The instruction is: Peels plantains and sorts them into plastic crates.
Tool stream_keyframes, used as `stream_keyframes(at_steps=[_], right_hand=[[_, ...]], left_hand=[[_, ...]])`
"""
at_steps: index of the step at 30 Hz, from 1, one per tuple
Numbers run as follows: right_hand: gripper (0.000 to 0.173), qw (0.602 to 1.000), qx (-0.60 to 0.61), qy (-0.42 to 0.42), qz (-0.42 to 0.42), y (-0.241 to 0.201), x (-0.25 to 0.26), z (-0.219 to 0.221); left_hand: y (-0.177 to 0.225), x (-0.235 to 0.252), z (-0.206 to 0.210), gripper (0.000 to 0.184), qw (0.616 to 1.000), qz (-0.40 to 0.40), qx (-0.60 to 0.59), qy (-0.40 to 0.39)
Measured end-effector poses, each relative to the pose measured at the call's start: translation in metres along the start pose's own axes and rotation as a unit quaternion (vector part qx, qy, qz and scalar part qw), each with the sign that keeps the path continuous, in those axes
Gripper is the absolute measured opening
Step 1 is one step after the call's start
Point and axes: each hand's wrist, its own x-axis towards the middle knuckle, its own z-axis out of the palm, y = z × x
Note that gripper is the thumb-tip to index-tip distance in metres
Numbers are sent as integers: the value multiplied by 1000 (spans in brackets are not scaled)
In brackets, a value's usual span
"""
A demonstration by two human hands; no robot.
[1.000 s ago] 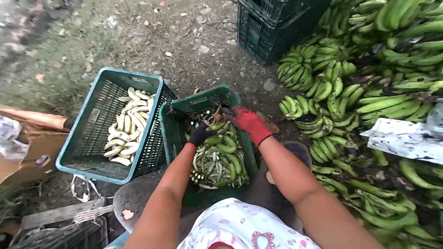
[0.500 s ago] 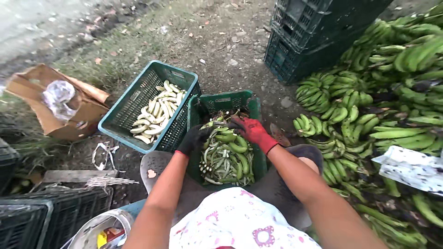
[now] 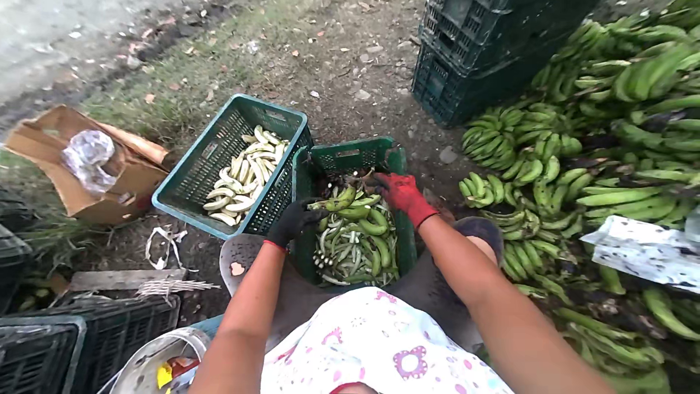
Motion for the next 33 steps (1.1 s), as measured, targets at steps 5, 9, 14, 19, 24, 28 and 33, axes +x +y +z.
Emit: stream_keyframes(at_steps=[5, 9, 14, 19, 24, 28, 33], right_hand=[[48, 998, -4, 58, 34, 13, 19, -3], [48, 992, 33, 47, 115, 20, 21, -6], [47, 981, 160, 64, 86, 18, 21, -6], [49, 979, 202, 29, 6, 1, -17, 16], [43, 984, 128, -42, -113, 4, 6, 37], [39, 987, 82, -17, -136, -26, 4, 35], [46, 993, 37, 80, -78, -26, 14, 33]], left_hand=[[-3, 0, -5, 43, 999, 32, -7, 20], [6, -16, -27, 48, 985, 127, -82, 78], [-5, 7, 8, 46, 895, 215, -364, 145], [-21, 43, 71, 60, 880, 80, -450, 127], [7, 51, 68, 68, 910, 77, -408, 17], [18, 56, 53, 66, 929, 56, -364, 38], [36, 44, 66, 61, 919, 101, -377, 56]])
